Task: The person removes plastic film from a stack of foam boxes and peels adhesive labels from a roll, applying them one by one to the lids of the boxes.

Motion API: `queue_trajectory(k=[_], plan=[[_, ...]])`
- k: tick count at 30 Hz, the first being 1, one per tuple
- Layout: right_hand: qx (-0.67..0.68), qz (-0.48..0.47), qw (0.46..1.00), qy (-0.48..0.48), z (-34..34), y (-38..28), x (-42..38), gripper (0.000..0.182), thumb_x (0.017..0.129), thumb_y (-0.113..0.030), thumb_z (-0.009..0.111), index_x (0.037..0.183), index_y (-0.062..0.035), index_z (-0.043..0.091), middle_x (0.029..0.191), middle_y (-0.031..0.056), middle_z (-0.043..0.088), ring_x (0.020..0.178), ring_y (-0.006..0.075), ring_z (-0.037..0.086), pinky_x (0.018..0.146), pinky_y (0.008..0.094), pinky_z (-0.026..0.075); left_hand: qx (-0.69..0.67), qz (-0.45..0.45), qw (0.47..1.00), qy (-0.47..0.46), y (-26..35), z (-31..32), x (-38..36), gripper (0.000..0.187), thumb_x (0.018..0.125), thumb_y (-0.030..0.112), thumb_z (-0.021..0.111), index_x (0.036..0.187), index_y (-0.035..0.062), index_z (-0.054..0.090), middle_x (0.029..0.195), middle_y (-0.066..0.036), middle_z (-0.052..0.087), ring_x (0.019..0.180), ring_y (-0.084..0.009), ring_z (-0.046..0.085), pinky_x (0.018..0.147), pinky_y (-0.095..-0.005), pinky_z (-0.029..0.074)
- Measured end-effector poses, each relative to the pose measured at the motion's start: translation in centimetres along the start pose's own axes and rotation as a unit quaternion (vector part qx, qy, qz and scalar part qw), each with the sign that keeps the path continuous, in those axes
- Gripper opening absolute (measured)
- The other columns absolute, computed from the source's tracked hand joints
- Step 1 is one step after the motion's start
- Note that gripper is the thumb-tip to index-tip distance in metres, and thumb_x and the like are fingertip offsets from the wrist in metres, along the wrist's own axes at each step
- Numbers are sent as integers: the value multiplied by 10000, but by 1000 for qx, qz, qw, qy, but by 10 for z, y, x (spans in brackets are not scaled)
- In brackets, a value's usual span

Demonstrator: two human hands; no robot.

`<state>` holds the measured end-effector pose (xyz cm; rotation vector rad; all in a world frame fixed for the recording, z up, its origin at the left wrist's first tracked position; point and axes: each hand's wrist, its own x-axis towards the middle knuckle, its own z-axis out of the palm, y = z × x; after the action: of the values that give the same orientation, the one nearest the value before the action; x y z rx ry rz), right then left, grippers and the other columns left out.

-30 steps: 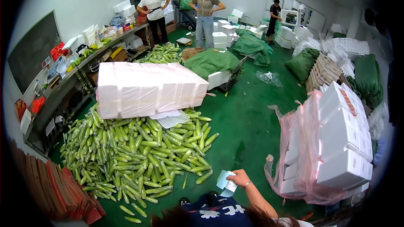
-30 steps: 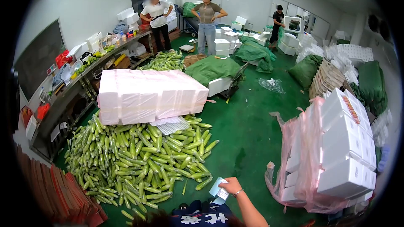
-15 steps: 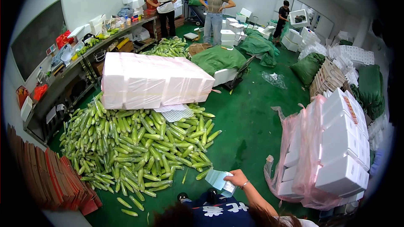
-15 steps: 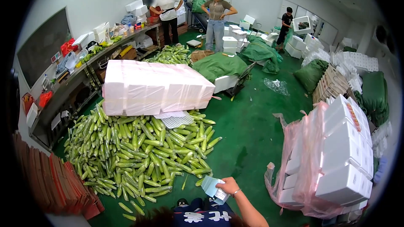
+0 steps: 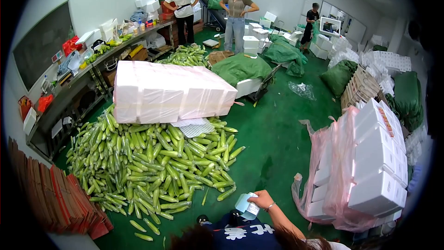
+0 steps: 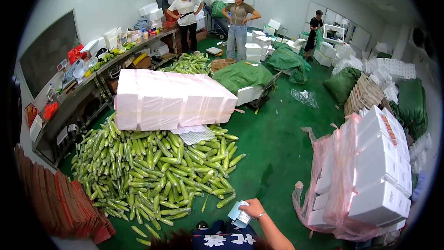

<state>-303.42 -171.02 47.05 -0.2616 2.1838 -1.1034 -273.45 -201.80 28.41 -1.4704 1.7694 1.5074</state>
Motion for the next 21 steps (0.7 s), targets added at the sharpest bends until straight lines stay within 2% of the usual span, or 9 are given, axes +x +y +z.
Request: queue_trajectory(k=[3,17,21], plan=[[7,-6,1000,-2,-2,0,2,297,683,-253,730,808,15,705,653,97,661,565,151,601,581,307,503,-4,2,1000,1,1,-3,0,244,850,205,583,989,7,618,796,-127,663,723,-233,639,678,-339,503],[5,0,1000,6,-4,-11,13,287,676,-228,728,810,25,703,665,107,667,569,157,608,589,303,506,-32,-5,999,20,-18,-10,-13,236,862,202,572,982,3,611,816,-131,663,746,-239,644,682,-344,503],[8,-32,999,-7,-1,-17,26,292,678,-220,725,824,32,702,674,113,670,572,161,612,597,304,508,-39,-13,999,31,-30,-9,-22,234,865,201,570,980,1,609,821,-132,664,753,-240,645,684,-346,503]])
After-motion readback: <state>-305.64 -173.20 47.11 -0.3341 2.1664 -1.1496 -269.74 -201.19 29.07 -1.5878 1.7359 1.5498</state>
